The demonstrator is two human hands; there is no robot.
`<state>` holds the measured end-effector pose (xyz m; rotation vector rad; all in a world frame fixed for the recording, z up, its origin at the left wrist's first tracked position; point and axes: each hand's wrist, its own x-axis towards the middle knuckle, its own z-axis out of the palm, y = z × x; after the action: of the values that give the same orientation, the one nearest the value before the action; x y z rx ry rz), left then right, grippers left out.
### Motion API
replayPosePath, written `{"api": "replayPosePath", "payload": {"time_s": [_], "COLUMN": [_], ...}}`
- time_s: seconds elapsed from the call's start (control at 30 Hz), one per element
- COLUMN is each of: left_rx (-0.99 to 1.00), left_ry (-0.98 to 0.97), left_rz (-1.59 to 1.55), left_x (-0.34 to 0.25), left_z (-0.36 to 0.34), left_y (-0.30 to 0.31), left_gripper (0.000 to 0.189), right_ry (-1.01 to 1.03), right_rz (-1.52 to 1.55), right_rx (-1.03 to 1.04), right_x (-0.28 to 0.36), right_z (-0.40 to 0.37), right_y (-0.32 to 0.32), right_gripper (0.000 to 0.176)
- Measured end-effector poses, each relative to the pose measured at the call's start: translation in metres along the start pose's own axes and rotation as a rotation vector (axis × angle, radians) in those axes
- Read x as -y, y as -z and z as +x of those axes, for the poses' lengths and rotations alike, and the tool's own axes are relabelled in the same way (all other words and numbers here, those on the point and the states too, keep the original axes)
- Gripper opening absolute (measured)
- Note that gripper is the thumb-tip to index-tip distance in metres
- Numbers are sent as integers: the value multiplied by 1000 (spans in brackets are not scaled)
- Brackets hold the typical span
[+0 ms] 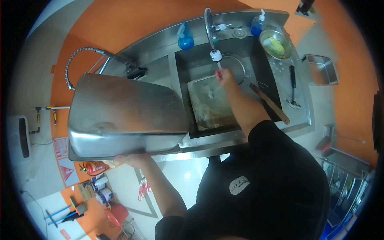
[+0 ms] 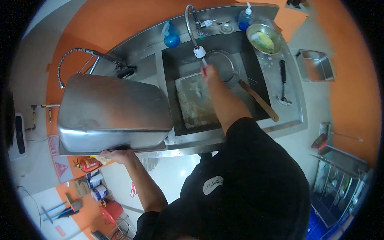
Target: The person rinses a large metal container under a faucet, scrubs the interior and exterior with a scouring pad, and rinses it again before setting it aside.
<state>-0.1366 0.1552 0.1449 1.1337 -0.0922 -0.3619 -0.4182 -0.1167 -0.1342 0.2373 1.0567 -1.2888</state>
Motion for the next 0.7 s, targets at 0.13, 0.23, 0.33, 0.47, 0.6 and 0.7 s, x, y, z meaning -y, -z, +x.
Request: {"api": "replayPosePath", "payload": {"time_s": [0.13,0.23,0.33,0.47,0.6,0.7], "left_rx": [-78,-226,-215,-143,-70,-166], "left_ry": [-299,-481,-690,-1048,-707,-746], "left_rz": [280,627,1120,1090,1051,1164], "left_x": [-2,-1,12,29,35,48], "left_z": [-4,14,62,44,-2,5], "left_y": [-21,-21,7,-41,-79,-83], "left_gripper": [75,76,69,61,51,63], "right_ry": [-146,5,351,556,37,-24], "right_rz": [138,-392,-728,-970,-443,-287], "right_rx": [205,328,312,587,968,1040], "right_x": [15,30,46,47,38,36], "right_z": [25,9,-29,-87,-162,-187], "right_y": [-21,-31,-43,-66,-128,-181], "right_gripper": [14,21,26,42,45,36]}}
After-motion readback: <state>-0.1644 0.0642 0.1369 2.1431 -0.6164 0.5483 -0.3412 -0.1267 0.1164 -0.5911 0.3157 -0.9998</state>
